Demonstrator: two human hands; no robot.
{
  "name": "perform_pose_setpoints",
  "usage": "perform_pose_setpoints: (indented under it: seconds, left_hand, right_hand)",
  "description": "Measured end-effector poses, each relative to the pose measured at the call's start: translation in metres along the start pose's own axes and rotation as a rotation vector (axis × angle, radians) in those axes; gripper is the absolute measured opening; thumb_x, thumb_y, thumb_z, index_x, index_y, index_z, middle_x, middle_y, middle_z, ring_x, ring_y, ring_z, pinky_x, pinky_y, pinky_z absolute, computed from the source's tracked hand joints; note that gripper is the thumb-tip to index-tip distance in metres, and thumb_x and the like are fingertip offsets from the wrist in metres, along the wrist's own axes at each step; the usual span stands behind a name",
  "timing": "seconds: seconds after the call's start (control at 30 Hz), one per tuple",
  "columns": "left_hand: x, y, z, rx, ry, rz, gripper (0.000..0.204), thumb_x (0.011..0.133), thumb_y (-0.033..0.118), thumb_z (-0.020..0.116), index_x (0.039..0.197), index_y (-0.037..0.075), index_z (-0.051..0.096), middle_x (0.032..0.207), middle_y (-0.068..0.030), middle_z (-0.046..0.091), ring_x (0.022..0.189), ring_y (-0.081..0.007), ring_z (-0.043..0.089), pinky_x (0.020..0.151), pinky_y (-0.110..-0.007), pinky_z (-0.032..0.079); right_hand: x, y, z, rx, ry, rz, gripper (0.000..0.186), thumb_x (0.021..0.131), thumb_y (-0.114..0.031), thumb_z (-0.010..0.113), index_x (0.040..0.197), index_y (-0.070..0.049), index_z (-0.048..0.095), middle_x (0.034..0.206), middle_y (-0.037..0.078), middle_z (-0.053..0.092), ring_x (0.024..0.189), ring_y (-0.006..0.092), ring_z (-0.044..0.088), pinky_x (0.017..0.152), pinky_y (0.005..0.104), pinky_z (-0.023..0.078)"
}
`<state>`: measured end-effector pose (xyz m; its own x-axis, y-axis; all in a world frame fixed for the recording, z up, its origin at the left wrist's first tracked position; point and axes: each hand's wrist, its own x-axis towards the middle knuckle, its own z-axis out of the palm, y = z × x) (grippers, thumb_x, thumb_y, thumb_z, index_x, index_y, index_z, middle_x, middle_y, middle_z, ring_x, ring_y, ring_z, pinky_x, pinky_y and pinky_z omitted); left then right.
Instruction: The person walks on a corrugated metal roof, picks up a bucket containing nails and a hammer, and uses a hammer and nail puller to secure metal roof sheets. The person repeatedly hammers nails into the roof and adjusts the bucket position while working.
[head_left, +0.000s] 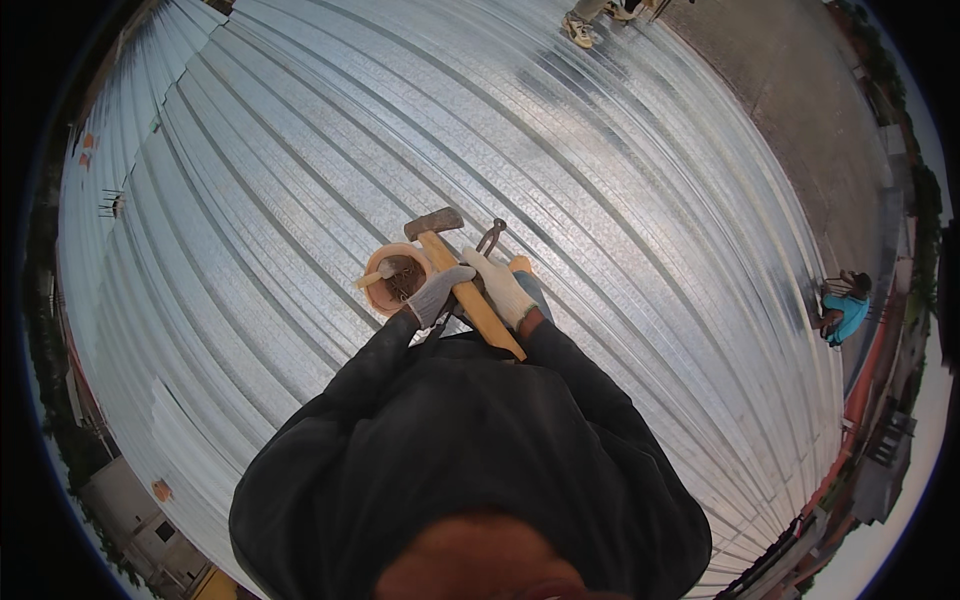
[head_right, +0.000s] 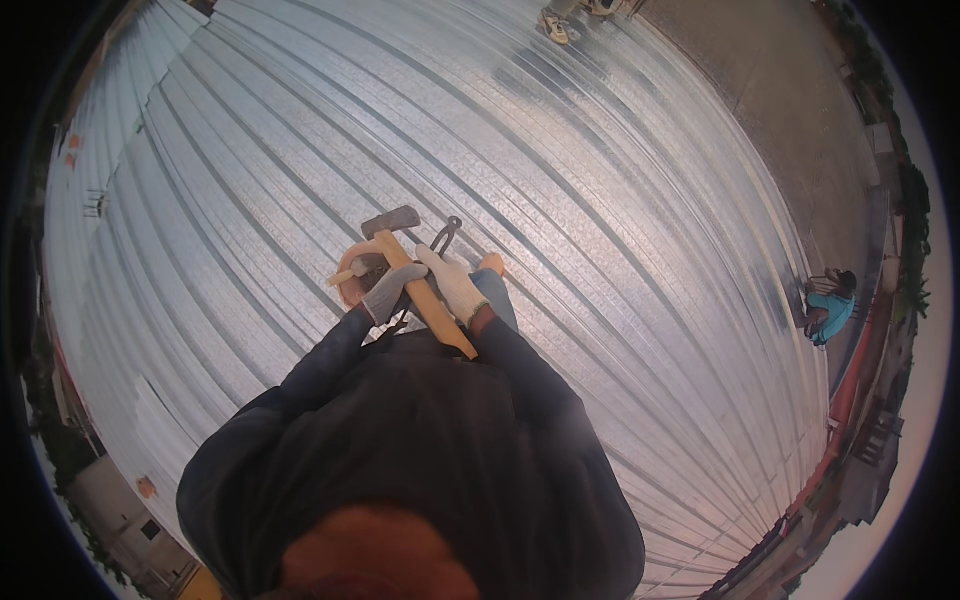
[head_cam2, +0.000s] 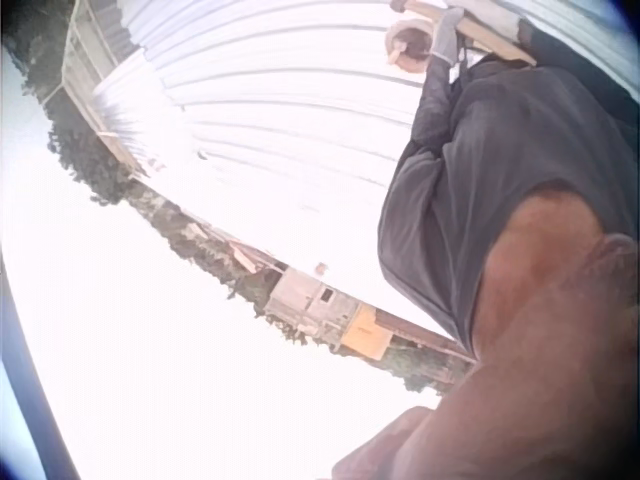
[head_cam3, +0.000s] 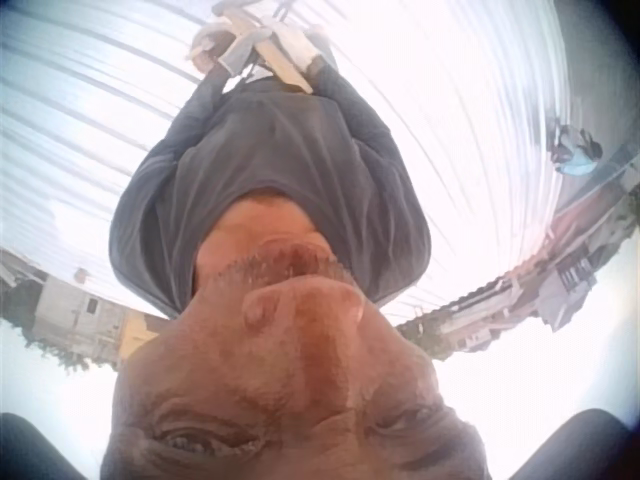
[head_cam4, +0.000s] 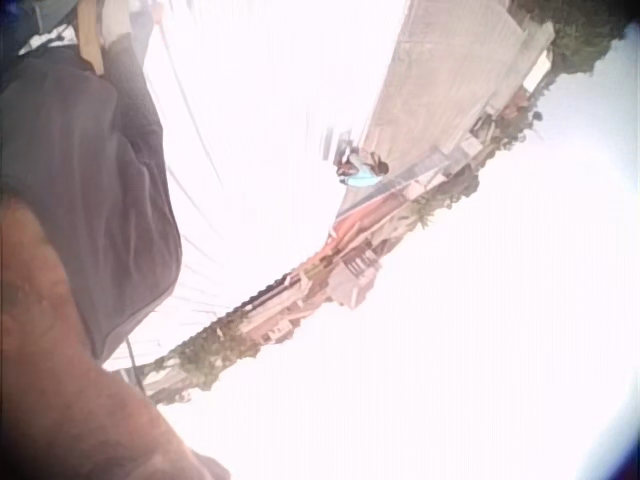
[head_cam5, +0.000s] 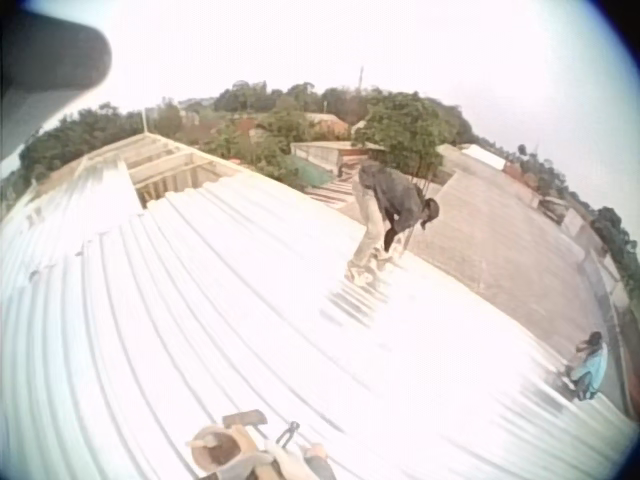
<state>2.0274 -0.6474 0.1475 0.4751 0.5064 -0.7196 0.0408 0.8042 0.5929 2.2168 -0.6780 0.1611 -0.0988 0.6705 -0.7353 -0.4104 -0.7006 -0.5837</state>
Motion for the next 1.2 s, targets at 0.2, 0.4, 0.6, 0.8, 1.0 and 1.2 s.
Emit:
perform_pose_setpoints:
  seconds: [0.2,0.4,0.6,0.8,1.0,1.2]
  left_hand:
    - [0.077,0.085,0.1,-0.166,0.107,-0.019,0.052,0.099,0.03,0.085,0.137,-0.002,0.074,0.124,-0.0109,0.077,0.106,-0.0196,0.077,0.094,-0.035,0.062]
    - [0.117,0.111,0.092,-0.416,0.121,0.162,0.071,0.101,0.019,0.076,0.164,-0.005,0.054,0.16,-0.0246,0.066,0.131,-0.0355,0.072,0.11,-0.044,0.06]
    - [0.186,0.117,0.025,-0.662,0.321,0.172,0.075,0.101,0.024,0.078,0.168,-0.002,0.055,0.151,-0.0209,0.071,0.127,-0.0313,0.073,0.109,-0.048,0.061]
    - [0.252,0.139,-0.006,-0.785,0.406,0.192,0.074,0.102,0.022,0.075,0.168,-0.001,0.053,0.148,-0.0204,0.071,0.122,-0.032,0.074,0.108,-0.048,0.062]
    - [0.269,0.129,-0.002,-0.806,0.45,0.065,0.07,0.104,0.022,0.074,0.166,-0.003,0.055,0.149,-0.0193,0.072,0.124,-0.0304,0.075,0.109,-0.043,0.063]
    - [0.255,0.126,0.001,-0.882,0.506,0.039,0.064,0.104,0.02,0.074,0.161,-0.004,0.057,0.144,-0.0167,0.072,0.122,-0.0281,0.075,0.107,-0.039,0.064]
  right_hand:
    - [0.086,-0.109,-0.082,0.111,0.238,-0.162,0.034,0.111,-0.035,0.074,0.116,-0.001,0.072,0.094,0.007,0.075,0.077,0.0189,0.071,0.069,0.0387,0.059]
    - [0.143,-0.191,-0.183,0.19,0.349,-0.04,0.015,0.116,-0.027,0.069,0.111,-0.013,0.065,0.087,0.003,0.07,0.071,0.0188,0.069,0.063,0.0415,0.063]
    - [0.168,-0.22,-0.228,0.086,0.142,0.132,0.011,0.114,-0.022,0.069,0.11,-0.012,0.067,0.085,0.003,0.07,0.072,0.0172,0.069,0.067,0.036,0.061]
    - [0.201,-0.269,-0.217,0.048,0.069,0.383,0.014,0.114,-0.023,0.071,0.119,-0.01,0.066,0.089,0.002,0.069,0.073,0.0149,0.068,0.068,0.0329,0.059]
    - [0.277,-0.339,-0.202,0.072,0.117,0.296,0.023,0.116,-0.028,0.072,0.128,-0.008,0.07,0.087,0.0,0.067,0.074,0.0133,0.068,0.066,0.0336,0.057]
    - [0.308,-0.312,-0.209,-0.33,0.101,0.447,0.021,0.113,-0.031,0.072,0.116,-0.011,0.07,0.084,-0.001,0.068,0.067,0.0125,0.065,0.063,0.033,0.056]
